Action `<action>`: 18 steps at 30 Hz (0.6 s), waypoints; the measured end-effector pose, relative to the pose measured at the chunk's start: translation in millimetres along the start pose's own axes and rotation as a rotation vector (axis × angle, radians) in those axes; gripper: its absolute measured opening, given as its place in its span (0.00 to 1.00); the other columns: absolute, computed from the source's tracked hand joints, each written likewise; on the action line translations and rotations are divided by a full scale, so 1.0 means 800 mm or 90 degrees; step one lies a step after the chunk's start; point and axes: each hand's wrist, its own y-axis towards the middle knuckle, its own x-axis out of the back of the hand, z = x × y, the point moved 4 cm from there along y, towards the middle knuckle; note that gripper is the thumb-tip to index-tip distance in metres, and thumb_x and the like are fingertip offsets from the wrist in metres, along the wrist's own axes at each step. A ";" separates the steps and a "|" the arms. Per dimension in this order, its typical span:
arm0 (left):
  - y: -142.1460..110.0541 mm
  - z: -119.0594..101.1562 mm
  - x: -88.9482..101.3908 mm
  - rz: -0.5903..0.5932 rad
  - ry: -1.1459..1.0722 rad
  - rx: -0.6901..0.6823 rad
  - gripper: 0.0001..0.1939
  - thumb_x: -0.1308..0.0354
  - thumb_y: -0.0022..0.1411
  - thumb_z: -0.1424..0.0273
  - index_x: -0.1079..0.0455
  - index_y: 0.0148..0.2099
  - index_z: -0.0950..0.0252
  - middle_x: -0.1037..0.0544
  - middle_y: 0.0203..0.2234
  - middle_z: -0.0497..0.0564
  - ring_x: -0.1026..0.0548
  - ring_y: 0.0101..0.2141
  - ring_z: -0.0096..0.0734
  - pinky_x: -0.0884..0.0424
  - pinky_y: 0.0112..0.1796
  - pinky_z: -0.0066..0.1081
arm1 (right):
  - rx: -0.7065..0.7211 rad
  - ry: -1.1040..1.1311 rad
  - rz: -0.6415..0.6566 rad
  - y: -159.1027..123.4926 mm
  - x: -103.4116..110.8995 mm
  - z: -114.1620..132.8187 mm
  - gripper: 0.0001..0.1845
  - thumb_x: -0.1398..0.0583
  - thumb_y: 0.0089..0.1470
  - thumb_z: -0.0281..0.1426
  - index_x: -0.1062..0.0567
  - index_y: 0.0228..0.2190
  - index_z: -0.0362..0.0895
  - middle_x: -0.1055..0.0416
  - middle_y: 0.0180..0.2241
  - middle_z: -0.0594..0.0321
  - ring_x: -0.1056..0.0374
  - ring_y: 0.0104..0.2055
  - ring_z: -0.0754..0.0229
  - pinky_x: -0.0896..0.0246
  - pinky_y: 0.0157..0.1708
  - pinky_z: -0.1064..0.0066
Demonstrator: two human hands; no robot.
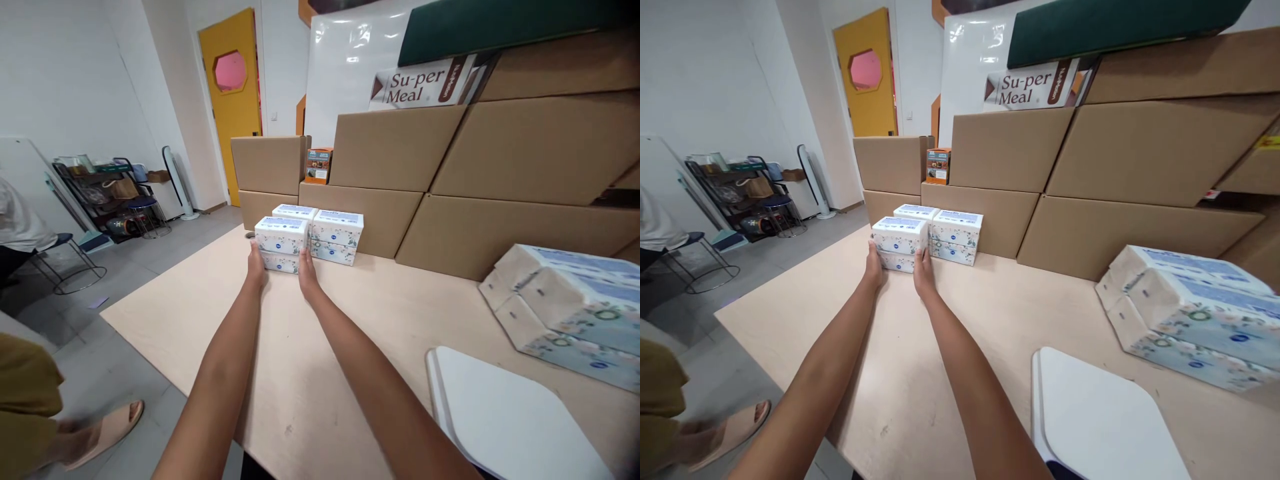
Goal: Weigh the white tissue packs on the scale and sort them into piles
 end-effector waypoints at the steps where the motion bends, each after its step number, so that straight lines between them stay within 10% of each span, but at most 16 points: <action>1: 0.000 -0.001 -0.001 0.001 -0.003 0.005 0.33 0.58 0.83 0.47 0.21 0.63 0.66 0.19 0.66 0.61 0.25 0.70 0.47 0.31 0.71 0.43 | -0.004 -0.001 0.002 -0.001 0.000 0.001 0.56 0.50 0.66 0.67 0.40 0.78 0.40 0.47 0.81 0.46 0.51 0.84 0.46 0.59 0.81 0.47; 18: 0.000 -0.027 -0.008 -0.001 0.012 -0.028 0.41 0.66 0.81 0.41 0.20 0.59 0.63 0.15 0.61 0.61 0.22 0.67 0.49 0.29 0.68 0.46 | -0.045 -0.017 -0.057 -0.002 0.009 0.026 0.59 0.53 0.67 0.67 0.52 0.81 0.39 0.59 0.84 0.49 0.63 0.86 0.46 0.68 0.83 0.50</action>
